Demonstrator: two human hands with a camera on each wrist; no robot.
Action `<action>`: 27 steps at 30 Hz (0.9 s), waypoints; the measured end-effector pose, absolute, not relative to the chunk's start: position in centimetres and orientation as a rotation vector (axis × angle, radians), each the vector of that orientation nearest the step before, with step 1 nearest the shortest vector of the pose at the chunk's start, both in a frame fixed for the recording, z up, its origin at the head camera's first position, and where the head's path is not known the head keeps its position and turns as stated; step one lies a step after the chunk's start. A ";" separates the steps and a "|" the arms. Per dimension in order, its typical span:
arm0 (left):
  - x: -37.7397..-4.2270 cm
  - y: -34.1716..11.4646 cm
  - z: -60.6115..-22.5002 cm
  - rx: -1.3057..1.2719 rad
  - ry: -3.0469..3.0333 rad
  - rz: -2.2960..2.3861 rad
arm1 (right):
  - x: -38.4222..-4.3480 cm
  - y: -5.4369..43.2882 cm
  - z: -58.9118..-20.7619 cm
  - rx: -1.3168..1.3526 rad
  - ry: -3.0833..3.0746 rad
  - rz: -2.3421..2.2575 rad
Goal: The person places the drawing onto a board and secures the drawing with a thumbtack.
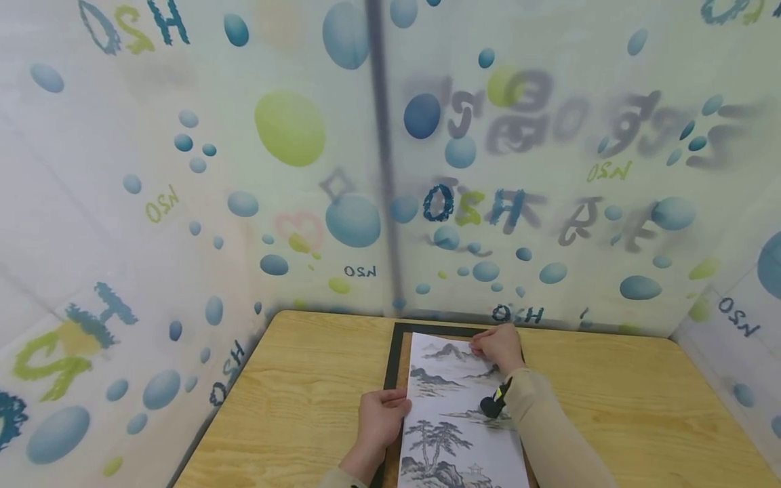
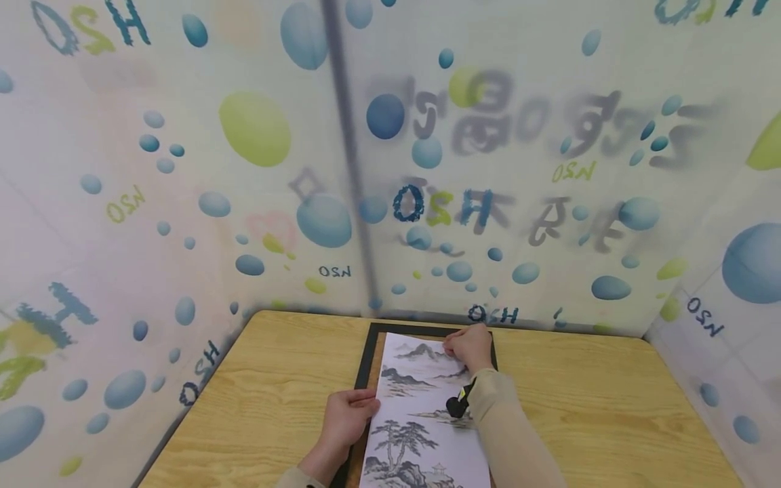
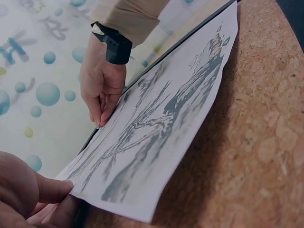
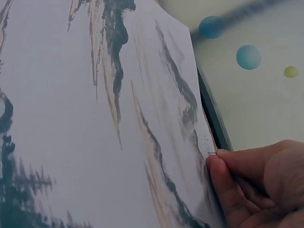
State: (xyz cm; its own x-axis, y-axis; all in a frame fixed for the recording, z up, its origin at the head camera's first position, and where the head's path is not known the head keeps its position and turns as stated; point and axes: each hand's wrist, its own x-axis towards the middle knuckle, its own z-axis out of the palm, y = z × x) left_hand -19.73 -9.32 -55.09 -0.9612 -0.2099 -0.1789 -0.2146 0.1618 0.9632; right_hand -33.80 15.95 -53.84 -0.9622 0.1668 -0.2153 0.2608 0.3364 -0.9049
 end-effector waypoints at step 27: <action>-19.9 -9.4 -55.1 -0.470 2.372 1.951 | -34.0 15.5 -54.1 0.352 2.682 -1.535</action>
State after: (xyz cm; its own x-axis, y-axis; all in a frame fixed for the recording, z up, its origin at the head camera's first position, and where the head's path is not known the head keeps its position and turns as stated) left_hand -19.87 -9.41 -55.06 -0.9538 -0.2091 -0.2159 -0.2522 0.1662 0.9533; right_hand -33.99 15.53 -54.14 -0.9739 0.1794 -0.1391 0.2109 0.4875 -0.8473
